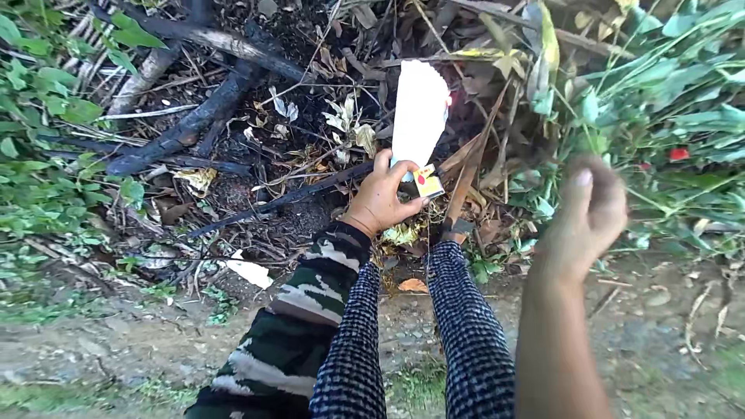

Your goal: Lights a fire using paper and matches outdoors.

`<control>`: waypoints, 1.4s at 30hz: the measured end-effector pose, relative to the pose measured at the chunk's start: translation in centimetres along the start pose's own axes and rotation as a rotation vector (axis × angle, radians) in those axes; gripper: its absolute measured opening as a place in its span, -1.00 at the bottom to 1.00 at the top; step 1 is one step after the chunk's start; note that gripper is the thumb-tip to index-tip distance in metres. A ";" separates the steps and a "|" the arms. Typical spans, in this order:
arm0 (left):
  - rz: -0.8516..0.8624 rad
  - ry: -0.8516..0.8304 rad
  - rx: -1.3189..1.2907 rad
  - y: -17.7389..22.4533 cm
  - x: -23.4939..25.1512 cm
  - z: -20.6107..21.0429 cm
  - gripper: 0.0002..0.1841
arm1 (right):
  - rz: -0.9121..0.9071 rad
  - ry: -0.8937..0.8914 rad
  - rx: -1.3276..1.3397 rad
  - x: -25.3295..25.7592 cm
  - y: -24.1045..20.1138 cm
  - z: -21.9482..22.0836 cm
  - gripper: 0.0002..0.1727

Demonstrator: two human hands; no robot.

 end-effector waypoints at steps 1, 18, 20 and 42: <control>-0.007 -0.013 0.006 0.1 0.3 0.2 -0.39 | 0.017 0.017 0.043 -2.5 0.7 -0.1 -0.53; -0.094 -0.090 0.057 0.6 2.9 0.8 -0.37 | 0.082 -0.824 -1.377 9.4 3.0 8.7 -0.63; -0.091 -0.086 0.061 0.5 3.0 0.7 -0.37 | 0.108 -0.774 -1.428 10.1 3.3 8.8 -0.58; -0.043 -0.141 0.052 -0.3 3.5 0.3 -0.36 | -0.243 -0.466 -1.089 15.1 -0.7 10.6 -0.04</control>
Point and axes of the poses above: each hand's wrist, its own x-axis towards the middle knuckle, its own z-axis out of the palm, y = z × x, the point moved 7 cm from there along x, towards the middle knuckle, and after that the axes turned 10 degrees about z, right-handed, at the moved point
